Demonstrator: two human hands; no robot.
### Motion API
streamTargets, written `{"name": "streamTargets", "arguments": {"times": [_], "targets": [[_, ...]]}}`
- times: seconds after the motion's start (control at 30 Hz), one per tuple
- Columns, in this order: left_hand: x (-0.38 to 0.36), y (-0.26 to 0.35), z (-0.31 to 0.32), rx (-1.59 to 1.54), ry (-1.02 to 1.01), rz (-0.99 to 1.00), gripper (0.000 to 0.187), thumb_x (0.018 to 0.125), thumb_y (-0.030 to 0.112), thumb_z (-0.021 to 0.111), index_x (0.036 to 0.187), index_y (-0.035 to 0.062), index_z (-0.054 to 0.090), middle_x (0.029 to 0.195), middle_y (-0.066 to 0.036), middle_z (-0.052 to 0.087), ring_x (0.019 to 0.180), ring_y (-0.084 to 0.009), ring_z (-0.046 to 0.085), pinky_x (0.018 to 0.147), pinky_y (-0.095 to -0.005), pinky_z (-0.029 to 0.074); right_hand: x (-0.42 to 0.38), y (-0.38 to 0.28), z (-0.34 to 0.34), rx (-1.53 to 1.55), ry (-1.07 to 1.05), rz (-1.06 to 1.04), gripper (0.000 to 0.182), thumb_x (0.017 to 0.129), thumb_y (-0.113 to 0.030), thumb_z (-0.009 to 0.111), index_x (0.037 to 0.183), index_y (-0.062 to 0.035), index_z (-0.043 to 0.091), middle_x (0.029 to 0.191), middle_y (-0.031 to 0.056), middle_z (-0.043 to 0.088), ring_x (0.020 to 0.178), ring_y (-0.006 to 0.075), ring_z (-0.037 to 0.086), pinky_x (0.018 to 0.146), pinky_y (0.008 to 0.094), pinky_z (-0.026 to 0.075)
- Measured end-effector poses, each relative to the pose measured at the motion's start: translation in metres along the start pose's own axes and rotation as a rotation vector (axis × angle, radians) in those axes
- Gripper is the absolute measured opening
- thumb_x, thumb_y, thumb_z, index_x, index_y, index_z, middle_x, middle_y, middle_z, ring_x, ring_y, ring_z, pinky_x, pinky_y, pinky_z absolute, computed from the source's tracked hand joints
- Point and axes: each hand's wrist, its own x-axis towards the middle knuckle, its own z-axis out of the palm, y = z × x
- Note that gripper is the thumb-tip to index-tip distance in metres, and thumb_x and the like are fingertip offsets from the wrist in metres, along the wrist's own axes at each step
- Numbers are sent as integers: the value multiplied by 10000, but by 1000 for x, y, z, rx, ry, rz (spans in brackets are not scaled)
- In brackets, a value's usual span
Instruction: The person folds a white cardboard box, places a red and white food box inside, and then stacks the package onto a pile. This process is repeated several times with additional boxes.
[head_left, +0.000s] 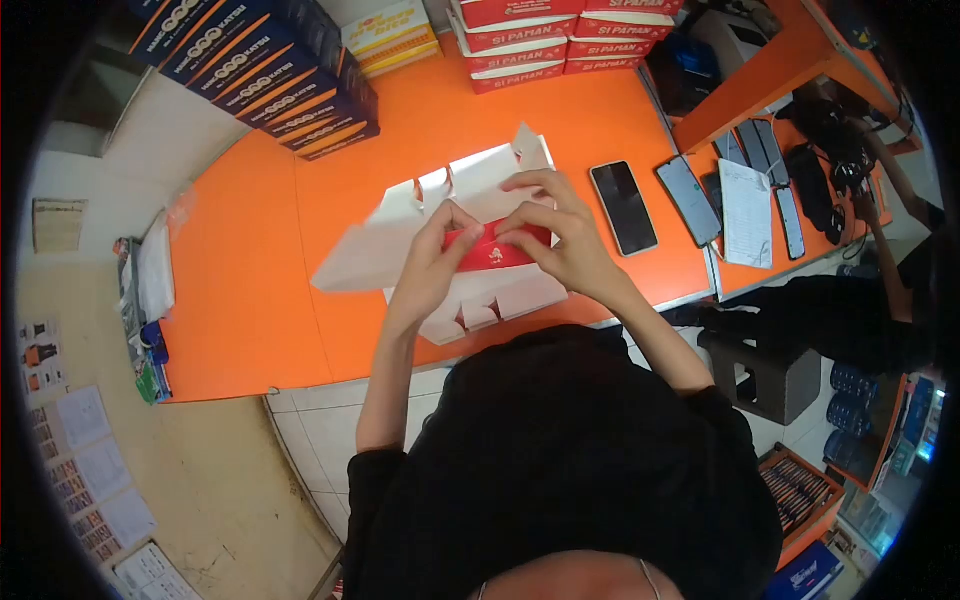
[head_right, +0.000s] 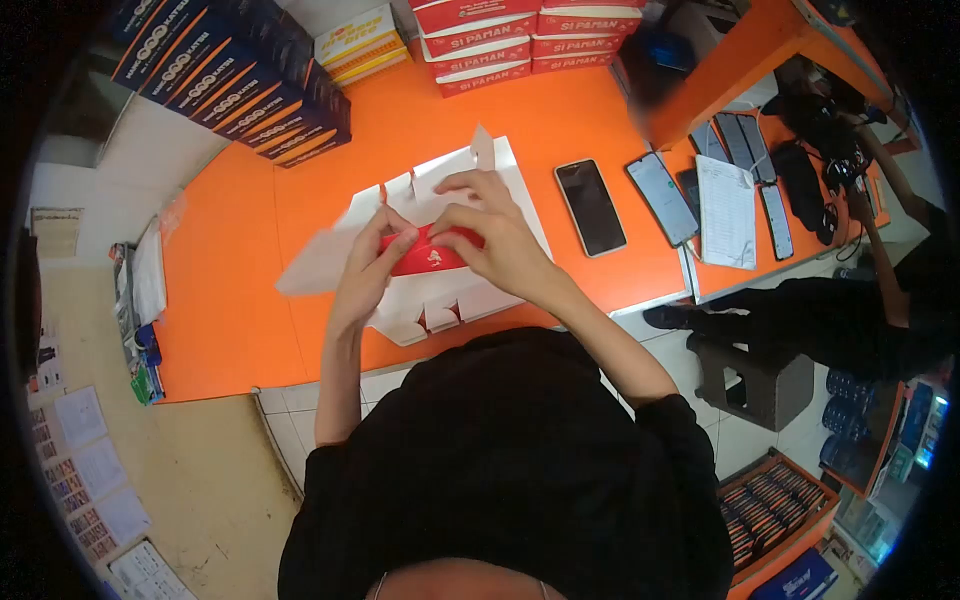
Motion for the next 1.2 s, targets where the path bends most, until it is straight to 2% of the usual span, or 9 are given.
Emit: {"name": "streamTargets", "arguments": {"times": [0.07,0.2,0.3,0.33,0.43,0.67,1.0,1.1,1.2], "targets": [[-5,19,-13,6,-56,58,65,875,42,556,872,8,500,859,-63,530,921,-126,496,808,-294,415,15,-11,-5,42,-151,-15,153,748,-109,696,881,-71,629,752,78,608,742,280,568,803,350,422],[-17,22,5,807,614,839,349,733,-19,714,995,39,492,1077,-105,480,1069,-232,463,820,-373,447,18,-20,12,27,-73,76,195,757,-116,693,917,-69,591,733,67,602,709,266,554,711,332,421],[-6,2,37,211,1098,1002,622,709,35,761,1196,50,374,1252,-139,338,1195,-271,361,902,-399,416,6,-24,31,292,56,215,155,787,-73,666,888,-35,554,791,71,583,712,193,551,721,297,432],[-21,-2,37,244,906,546,824,718,64,766,1316,50,200,1360,-149,175,1259,-257,272,967,-367,365,0,-27,40,538,33,299,159,797,-57,653,910,-31,545,825,67,579,731,178,547,737,288,433],[-30,-15,44,-306,729,257,633,759,91,738,1254,-13,358,1219,-139,435,1127,-203,439,944,-323,372,-4,-32,28,711,-327,231,503,788,-110,690,1183,-31,389,1111,91,469,1052,197,459,919,332,390],[-38,-18,28,575,470,582,578,645,18,716,1167,-16,470,1142,-184,521,1099,-297,527,980,-411,393,21,-36,-7,894,78,426,512,720,-72,754,1173,-6,525,1118,76,531,1056,153,530,912,303,436],[-43,-5,32,78,629,710,588,677,-25,621,1176,63,323,1246,-212,400,1209,-328,405,1046,-459,318,-5,-52,7,475,-57,303,207,815,-203,692,750,-50,569,696,12,581,627,102,543,565,284,439],[-45,22,40,154,502,707,656,681,-24,597,1251,63,284,1271,-198,373,1220,-321,385,1055,-438,302,3,-42,-2,1121,-263,809,353,778,-157,723,1079,-60,565,844,21,603,681,99,588,568,219,480],[-45,15,42,3,556,586,721,697,-2,605,1314,75,240,1305,-167,362,1227,-314,377,1059,-418,306,8,-45,-5,984,-445,456,285,838,-263,654,993,-47,553,871,35,577,749,134,561,646,317,466]]}}
